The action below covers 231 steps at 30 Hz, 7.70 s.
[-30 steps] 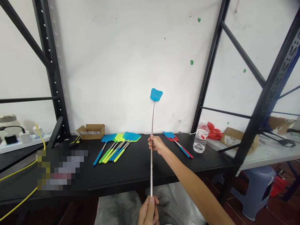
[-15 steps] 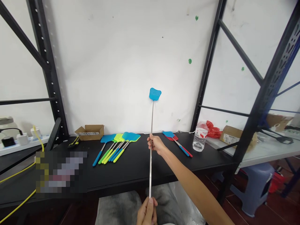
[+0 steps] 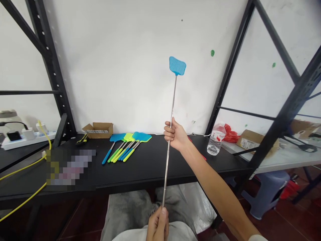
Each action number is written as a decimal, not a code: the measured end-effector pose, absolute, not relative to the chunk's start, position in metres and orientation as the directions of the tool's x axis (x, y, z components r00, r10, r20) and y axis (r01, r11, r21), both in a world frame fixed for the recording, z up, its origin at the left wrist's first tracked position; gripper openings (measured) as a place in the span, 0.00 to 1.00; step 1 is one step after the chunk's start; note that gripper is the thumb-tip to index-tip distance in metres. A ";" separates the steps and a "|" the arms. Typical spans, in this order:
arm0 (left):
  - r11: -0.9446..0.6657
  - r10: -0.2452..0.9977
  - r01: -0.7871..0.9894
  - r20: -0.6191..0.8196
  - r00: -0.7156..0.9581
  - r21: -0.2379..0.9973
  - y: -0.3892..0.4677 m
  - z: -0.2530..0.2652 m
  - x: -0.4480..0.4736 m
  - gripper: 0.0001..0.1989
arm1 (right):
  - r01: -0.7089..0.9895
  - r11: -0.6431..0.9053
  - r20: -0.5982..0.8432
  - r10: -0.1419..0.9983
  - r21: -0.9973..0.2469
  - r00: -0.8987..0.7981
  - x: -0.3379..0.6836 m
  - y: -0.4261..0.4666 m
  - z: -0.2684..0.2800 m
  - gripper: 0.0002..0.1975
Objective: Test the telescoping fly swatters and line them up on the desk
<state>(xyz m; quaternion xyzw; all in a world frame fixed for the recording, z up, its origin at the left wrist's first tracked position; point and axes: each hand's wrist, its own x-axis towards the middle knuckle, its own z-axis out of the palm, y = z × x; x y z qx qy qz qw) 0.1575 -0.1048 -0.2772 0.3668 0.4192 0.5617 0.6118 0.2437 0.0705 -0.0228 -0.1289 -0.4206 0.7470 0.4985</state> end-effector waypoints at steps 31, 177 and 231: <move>-0.055 0.982 -0.365 0.117 0.149 0.929 -0.110 -0.281 0.146 0.26 | -0.631 -0.122 0.253 0.845 -0.766 -0.471 0.231 0.000 -0.059 0.18; 0.033 0.840 0.995 0.543 0.021 -0.091 0.125 -0.163 0.052 0.15 | 0.841 0.430 0.204 0.902 -0.328 -0.381 0.280 0.139 -0.184 0.44; -0.096 0.856 0.995 0.507 0.102 -0.039 0.105 -0.143 0.081 0.18 | -0.393 0.250 0.305 0.949 -0.885 -0.083 0.208 0.183 -0.168 0.16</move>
